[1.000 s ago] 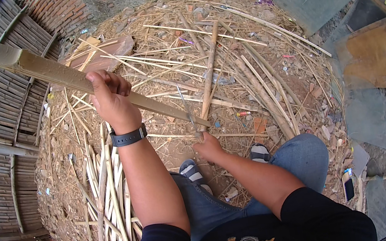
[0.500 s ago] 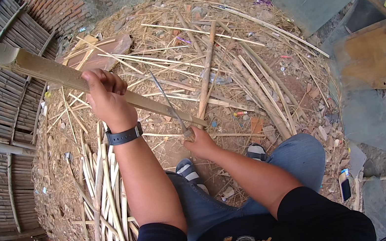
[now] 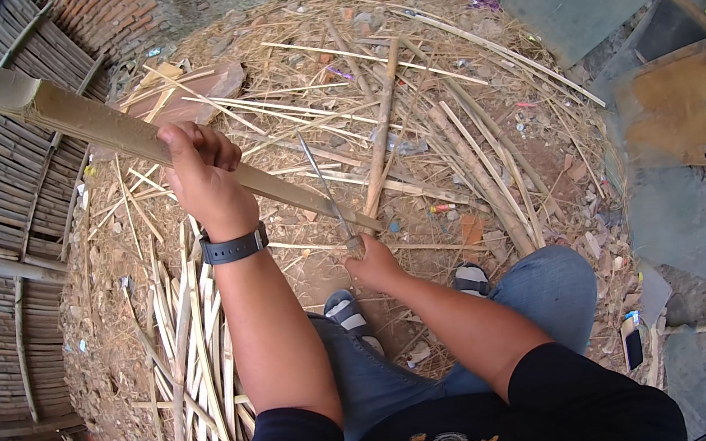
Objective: The person sits on the ground and uses a knife to split a long bamboo pole into thin strips. They hold the pole with one hand and use the knife to pry and separate the bamboo fibers, dropping the finished strips onto a pile on the ground.
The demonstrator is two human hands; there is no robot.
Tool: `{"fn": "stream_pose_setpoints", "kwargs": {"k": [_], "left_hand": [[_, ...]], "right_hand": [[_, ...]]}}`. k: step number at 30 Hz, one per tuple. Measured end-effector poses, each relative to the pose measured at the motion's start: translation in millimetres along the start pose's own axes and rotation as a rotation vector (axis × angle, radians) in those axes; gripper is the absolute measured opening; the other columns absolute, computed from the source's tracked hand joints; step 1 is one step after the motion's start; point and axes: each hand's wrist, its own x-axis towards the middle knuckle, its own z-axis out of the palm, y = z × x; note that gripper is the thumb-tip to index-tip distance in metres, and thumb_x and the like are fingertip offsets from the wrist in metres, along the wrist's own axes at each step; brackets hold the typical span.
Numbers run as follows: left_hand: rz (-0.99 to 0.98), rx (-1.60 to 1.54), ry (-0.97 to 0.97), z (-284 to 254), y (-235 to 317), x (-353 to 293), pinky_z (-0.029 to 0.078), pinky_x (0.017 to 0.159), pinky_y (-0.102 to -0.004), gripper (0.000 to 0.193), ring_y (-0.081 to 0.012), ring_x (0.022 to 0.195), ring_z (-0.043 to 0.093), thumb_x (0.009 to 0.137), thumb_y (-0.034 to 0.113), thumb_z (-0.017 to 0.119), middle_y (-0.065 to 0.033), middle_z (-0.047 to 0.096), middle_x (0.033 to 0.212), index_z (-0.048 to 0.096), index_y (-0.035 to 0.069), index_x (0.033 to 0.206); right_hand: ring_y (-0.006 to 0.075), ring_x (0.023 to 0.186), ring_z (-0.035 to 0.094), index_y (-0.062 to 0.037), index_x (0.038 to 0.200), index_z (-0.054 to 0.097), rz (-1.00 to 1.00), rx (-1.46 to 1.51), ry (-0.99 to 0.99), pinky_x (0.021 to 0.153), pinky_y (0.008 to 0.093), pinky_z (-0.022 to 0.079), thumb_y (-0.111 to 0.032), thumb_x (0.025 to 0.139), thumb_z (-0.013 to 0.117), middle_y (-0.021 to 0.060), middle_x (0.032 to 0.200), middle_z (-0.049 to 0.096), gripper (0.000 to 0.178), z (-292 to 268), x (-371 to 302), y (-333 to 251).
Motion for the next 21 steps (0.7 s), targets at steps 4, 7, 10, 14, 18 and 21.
{"fn": "stream_pose_setpoints", "kwargs": {"k": [4,7,10,14,18,21], "left_hand": [[0.011,-0.003,0.023,-8,1,3,0.025,0.053,-0.0259,0.044,-0.0101,0.055,0.027,0.099,0.052,0.049,0.0026,0.031,0.064,0.043,0.013,0.081],[0.015,-0.001,0.019,-8,1,4,0.025,0.053,-0.0259,0.043,-0.0102,0.055,0.028,0.099,0.052,0.050,0.0028,0.031,0.064,0.043,0.013,0.081],[0.018,-0.008,0.005,0,-1,3,0.024,0.051,-0.0257,0.044,-0.0096,0.054,0.027,0.099,0.052,0.051,0.0026,0.031,0.062,0.043,0.013,0.079],[0.026,-0.003,0.016,2,0,0,0.024,0.050,-0.0255,0.045,-0.0095,0.052,0.027,0.098,0.053,0.052,0.0024,0.030,0.061,0.043,0.012,0.079],[0.025,-0.011,0.014,-3,0,3,0.024,0.050,-0.0254,0.045,-0.0096,0.052,0.028,0.098,0.053,0.052,0.0023,0.031,0.061,0.044,0.012,0.080],[0.030,-0.015,0.022,-8,-2,5,0.024,0.050,-0.0256,0.045,-0.0098,0.052,0.028,0.098,0.053,0.052,0.0020,0.031,0.061,0.044,0.012,0.080]], "right_hand": [[0.0343,0.090,0.067,0.0006,0.119,0.058,0.207,-0.044,-0.126,0.079,0.0410,0.052,-0.028,0.077,0.069,0.0234,0.100,0.068,0.052,-14,-4,8],[0.0348,0.091,0.067,0.0011,0.120,0.058,0.132,0.040,-0.142,0.081,0.0412,0.052,-0.026,0.076,0.069,0.0237,0.102,0.067,0.053,-21,-10,-11],[0.0342,0.090,0.067,0.0003,0.122,0.057,-0.009,0.164,-0.071,0.081,0.0415,0.052,-0.024,0.076,0.069,0.0228,0.101,0.068,0.053,-9,-5,-10],[0.0336,0.090,0.068,0.0000,0.123,0.056,0.039,0.067,-0.040,0.081,0.0413,0.052,-0.023,0.077,0.070,0.0215,0.100,0.068,0.054,-4,-4,-3],[0.0339,0.092,0.067,0.0003,0.124,0.055,0.155,0.094,-0.110,0.083,0.0410,0.052,-0.026,0.078,0.072,0.0227,0.103,0.068,0.056,-3,-1,17],[0.0332,0.090,0.068,0.0001,0.124,0.055,0.055,0.077,-0.061,0.079,0.0410,0.053,-0.028,0.078,0.072,0.0235,0.102,0.067,0.056,-4,-6,5]]}}
